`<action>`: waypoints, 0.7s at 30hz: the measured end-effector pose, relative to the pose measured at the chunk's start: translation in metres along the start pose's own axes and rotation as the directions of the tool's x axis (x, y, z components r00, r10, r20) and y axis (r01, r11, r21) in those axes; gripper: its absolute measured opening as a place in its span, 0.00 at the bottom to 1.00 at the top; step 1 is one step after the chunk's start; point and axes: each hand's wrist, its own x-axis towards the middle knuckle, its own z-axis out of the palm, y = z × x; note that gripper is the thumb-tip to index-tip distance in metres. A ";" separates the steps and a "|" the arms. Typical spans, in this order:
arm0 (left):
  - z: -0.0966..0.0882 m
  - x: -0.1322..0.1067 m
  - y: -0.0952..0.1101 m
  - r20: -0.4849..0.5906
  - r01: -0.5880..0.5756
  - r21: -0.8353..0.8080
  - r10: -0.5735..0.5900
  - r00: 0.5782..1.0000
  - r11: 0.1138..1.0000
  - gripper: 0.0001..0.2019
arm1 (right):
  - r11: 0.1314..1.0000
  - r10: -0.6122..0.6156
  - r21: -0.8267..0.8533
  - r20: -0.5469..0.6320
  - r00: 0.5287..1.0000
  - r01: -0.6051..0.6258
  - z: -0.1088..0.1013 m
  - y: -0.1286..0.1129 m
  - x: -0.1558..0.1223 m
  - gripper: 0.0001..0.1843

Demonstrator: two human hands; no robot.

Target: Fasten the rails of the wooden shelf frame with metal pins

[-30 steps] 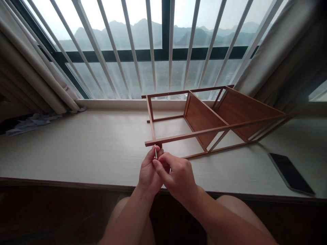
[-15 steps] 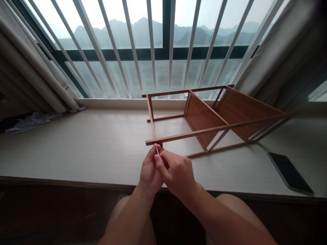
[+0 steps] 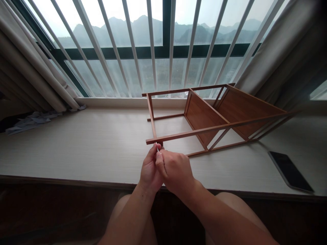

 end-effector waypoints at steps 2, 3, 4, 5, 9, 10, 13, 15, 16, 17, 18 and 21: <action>-0.002 0.001 0.000 0.029 0.003 -0.040 -0.002 1.000 0.999 0.07 | 0.996 0.033 0.084 -0.004 0.999 -0.032 0.001 0.000 -0.001 0.19; -0.003 0.002 0.000 0.049 0.011 -0.044 -0.009 0.999 0.999 0.07 | 0.987 0.053 0.152 0.002 0.999 -0.052 0.002 0.000 -0.001 0.19; -0.004 0.003 0.000 0.066 0.021 -0.034 -0.018 0.998 0.999 0.07 | 0.970 0.073 0.231 0.015 0.997 -0.074 0.003 0.000 -0.002 0.20; -0.005 0.003 -0.001 0.080 0.030 -0.021 -0.028 0.996 0.999 0.08 | 0.945 0.091 0.312 0.032 0.995 -0.097 0.004 0.000 -0.002 0.21; -0.006 0.002 -0.001 0.098 0.026 0.014 -0.027 0.995 1.000 0.09 | 0.832 0.154 0.530 0.065 0.986 -0.164 0.008 0.000 -0.004 0.23; -0.006 0.002 -0.001 0.094 0.020 0.021 -0.022 0.995 1.000 0.09 | 0.811 0.167 0.559 0.061 0.984 -0.172 0.010 0.000 -0.005 0.23; -0.006 0.001 -0.001 0.088 0.025 0.056 -0.029 0.996 0.998 0.10 | 0.713 0.192 0.676 0.065 0.979 -0.184 0.015 -0.002 -0.006 0.23; -0.007 0.001 0.000 0.093 0.021 0.075 -0.028 0.995 0.997 0.10 | 0.592 0.209 0.781 0.090 0.974 -0.200 0.018 -0.004 -0.006 0.24; -0.008 0.001 0.001 0.096 0.016 0.084 -0.024 0.995 0.996 0.10 | 0.523 0.217 0.827 0.105 0.970 -0.207 0.020 -0.006 -0.006 0.24; -0.008 0.001 0.001 0.097 0.013 0.095 -0.022 0.995 0.995 0.11 | 0.457 0.225 0.864 0.118 0.967 -0.212 0.021 -0.007 -0.007 0.25; -0.009 0.000 0.002 0.095 0.011 0.107 -0.021 0.995 0.994 0.11 | 0.402 0.234 0.890 0.126 0.964 -0.214 0.023 -0.009 -0.007 0.25; -0.007 -0.002 0.004 0.066 0.016 0.143 -0.025 0.998 0.990 0.13 | 0.293 0.277 0.931 0.135 0.951 -0.217 0.027 -0.013 -0.007 0.24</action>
